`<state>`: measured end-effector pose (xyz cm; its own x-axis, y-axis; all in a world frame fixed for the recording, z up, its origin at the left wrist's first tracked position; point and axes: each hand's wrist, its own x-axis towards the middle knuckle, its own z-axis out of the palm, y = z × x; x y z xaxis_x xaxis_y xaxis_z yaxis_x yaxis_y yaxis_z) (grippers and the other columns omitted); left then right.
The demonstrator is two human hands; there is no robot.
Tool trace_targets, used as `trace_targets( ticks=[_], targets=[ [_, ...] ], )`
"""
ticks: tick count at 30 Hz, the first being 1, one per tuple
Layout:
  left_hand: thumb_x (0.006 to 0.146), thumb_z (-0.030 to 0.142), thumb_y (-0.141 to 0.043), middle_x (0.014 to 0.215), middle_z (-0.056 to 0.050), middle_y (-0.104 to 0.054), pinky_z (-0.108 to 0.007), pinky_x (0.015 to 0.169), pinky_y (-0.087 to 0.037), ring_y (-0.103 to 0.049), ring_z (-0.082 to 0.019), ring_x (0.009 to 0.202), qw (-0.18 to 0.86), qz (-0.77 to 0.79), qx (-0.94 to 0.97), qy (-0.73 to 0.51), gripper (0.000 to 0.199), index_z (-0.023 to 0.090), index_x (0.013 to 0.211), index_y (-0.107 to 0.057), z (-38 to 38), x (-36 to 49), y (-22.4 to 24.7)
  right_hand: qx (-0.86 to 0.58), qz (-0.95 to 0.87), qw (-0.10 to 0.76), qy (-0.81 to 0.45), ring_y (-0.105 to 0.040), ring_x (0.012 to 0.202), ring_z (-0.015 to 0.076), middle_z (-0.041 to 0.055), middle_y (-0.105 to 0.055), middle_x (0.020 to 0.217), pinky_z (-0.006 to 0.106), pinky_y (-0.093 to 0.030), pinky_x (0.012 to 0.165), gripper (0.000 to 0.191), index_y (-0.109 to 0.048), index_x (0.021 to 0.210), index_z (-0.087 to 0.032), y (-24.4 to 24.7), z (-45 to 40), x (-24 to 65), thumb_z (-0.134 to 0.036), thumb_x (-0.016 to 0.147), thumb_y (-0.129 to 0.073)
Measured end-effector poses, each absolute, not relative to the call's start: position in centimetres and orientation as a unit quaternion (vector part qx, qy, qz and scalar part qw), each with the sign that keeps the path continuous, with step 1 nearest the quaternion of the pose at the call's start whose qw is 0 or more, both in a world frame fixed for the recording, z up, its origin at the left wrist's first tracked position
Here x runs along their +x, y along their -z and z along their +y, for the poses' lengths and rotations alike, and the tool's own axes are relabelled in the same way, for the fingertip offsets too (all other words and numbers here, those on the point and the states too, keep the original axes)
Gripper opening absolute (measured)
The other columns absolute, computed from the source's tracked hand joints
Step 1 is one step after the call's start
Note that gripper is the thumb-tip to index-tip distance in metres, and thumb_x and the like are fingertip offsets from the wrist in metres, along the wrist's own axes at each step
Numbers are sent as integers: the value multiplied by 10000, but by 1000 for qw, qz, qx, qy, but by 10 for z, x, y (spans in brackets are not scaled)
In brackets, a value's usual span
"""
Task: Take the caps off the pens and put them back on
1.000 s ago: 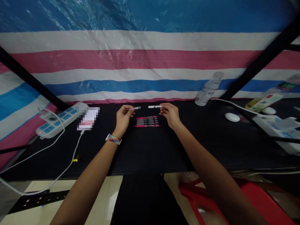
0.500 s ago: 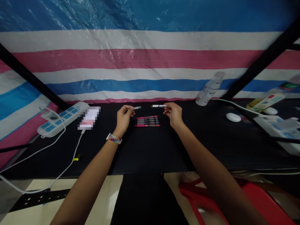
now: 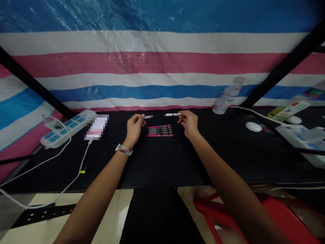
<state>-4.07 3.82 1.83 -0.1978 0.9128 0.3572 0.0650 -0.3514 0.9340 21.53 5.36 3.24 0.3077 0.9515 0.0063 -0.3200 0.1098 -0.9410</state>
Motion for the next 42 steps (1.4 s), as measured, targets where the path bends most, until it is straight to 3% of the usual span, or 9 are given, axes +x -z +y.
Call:
trace_targets(
  ticks=[16,21,28,33,36,39,42],
  targets=[
    [1001,299,-719,666,-9,-676,-266,664,-497,-626,-129,637,335,451,545,-622,289,203,730,-684,38,-39,-19,-463,-354,658,-477,-542,575,130,-8,-598,633,279,-524,571,66,-753,744,-217,-30,55,216,-237,745,-690],
    [949,336,-789,699,-11,-704,-281,693,-514,-646,-149,681,332,431,586,-601,192,204,823,-730,30,-34,-27,-397,-439,602,-536,-608,649,152,17,-677,688,324,-583,651,98,-817,807,-215,-33,44,206,-291,750,-795],
    [1040,438,-688,599,5,-591,-279,648,-472,-592,-131,610,291,441,611,-589,489,209,620,-591,27,-37,-32,-373,-461,578,-561,-657,701,169,29,-729,766,383,-618,745,205,-838,871,-221,-35,36,198,-373,741,-882],
    [934,368,-817,765,-15,-712,-276,695,-536,-684,-151,713,321,426,596,-600,192,210,878,-722,29,-36,-26,-390,-444,579,-561,-646,691,167,31,-709,738,380,-616,737,164,-828,835,-206,-35,37,199,-340,747,-859],
    [944,385,-803,845,-32,-740,-277,683,-554,-716,-162,748,356,416,587,-596,185,221,1001,-740,31,-35,-23,-396,-438,581,-560,-643,696,166,33,-704,741,375,-615,741,154,-822,837,-205,-34,38,199,-334,756,-841],
    [1065,454,-628,737,-23,-690,-278,639,-533,-665,-152,661,376,407,593,-584,267,220,1023,-749,32,-35,-20,-394,-441,579,-561,-647,699,166,32,-703,752,376,-617,752,172,-821,849,-205,-34,38,200,-346,752,-841],
    [995,319,-708,792,-19,-716,-288,688,-550,-682,-162,720,363,402,604,-585,133,235,1091,-743,32,-35,-19,-397,-441,577,-561,-644,692,165,28,-696,744,376,-616,750,181,-816,850,-205,-34,38,200,-353,749,-841]
  ],
)
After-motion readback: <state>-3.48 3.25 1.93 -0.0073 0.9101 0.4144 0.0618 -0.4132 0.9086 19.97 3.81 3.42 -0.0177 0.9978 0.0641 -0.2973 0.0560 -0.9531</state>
